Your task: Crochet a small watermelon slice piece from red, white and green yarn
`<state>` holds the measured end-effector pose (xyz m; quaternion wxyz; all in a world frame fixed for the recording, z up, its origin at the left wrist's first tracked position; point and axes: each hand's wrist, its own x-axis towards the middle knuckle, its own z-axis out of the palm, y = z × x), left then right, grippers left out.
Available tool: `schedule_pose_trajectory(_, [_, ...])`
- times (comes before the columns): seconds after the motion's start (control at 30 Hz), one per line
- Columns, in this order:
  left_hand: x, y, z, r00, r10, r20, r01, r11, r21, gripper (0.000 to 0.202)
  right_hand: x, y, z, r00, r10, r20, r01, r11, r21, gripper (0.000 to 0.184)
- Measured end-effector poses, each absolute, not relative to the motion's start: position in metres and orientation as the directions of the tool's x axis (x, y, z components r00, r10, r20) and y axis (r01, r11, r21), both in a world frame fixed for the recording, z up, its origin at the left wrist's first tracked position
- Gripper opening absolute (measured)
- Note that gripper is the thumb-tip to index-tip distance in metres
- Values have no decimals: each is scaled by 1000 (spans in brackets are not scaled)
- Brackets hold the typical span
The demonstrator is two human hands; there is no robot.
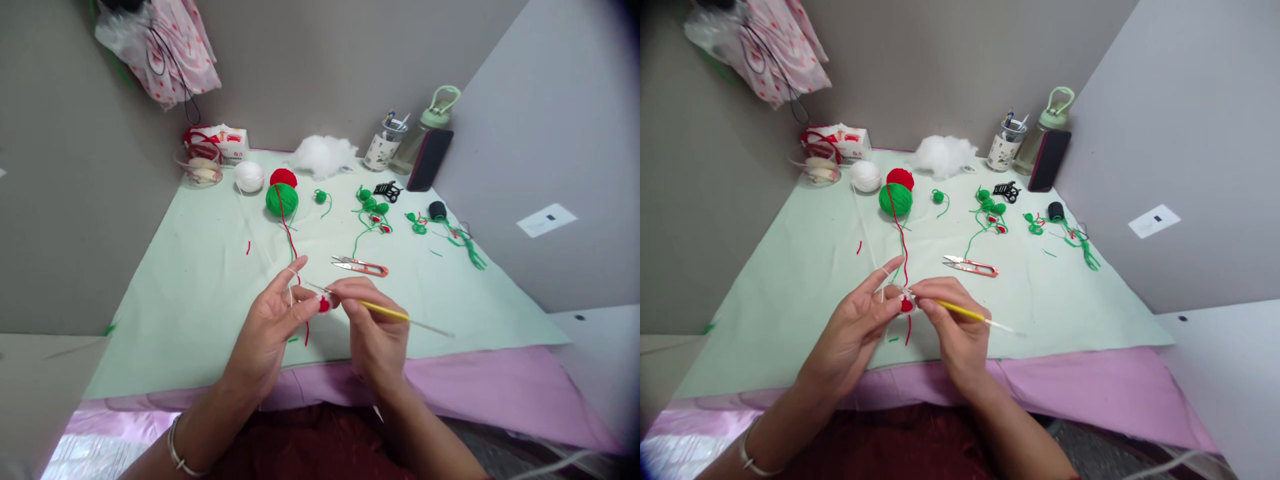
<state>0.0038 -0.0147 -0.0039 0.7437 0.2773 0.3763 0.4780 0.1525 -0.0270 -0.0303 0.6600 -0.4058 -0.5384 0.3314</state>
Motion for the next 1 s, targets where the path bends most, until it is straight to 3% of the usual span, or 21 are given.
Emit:
schedule_pose_trajectory(0.13, [2, -14, -2, 267, 914, -305, -497, 402, 769, 73, 154, -20, -28, 168, 938, 304, -239, 338, -910, 15])
schedule_pose_trajectory(0.33, [0, -14, -6, 264, 924, -277, -476, 374, 796, 72, 159, -20, -21, 94, 954, 285, -329, 300, -896, 25])
schedule_pose_trajectory(0.53, [-1, -16, -5, 229, 944, -237, -421, 316, 851, 72, 165, -25, -19, 48, 934, 354, -252, 354, -901, 24])
schedule_pose_trajectory(0.67, [2, -20, -7, 134, 982, -135, -310, 171, 935, 67, 168, -30, -15, 30, 895, 445, -82, 446, -891, 23])
schedule_pose_trajectory(0.8, [2, -23, -15, -36, 993, 110, -45, -111, 993, 54, 170, -29, -13, -59, 818, 572, 93, 575, -813, 22])
schedule_pose_trajectory(0.9, [0, -26, -20, -93, 926, 366, 197, -343, 918, 29, 170, -31, -16, -106, 745, 658, 188, 665, -723, 24])
schedule_pose_trajectory(1.0, [-1, -28, -21, -128, 865, 485, 312, -429, 848, 17, 169, -38, -22, -140, 707, 693, 361, 688, -630, 24])
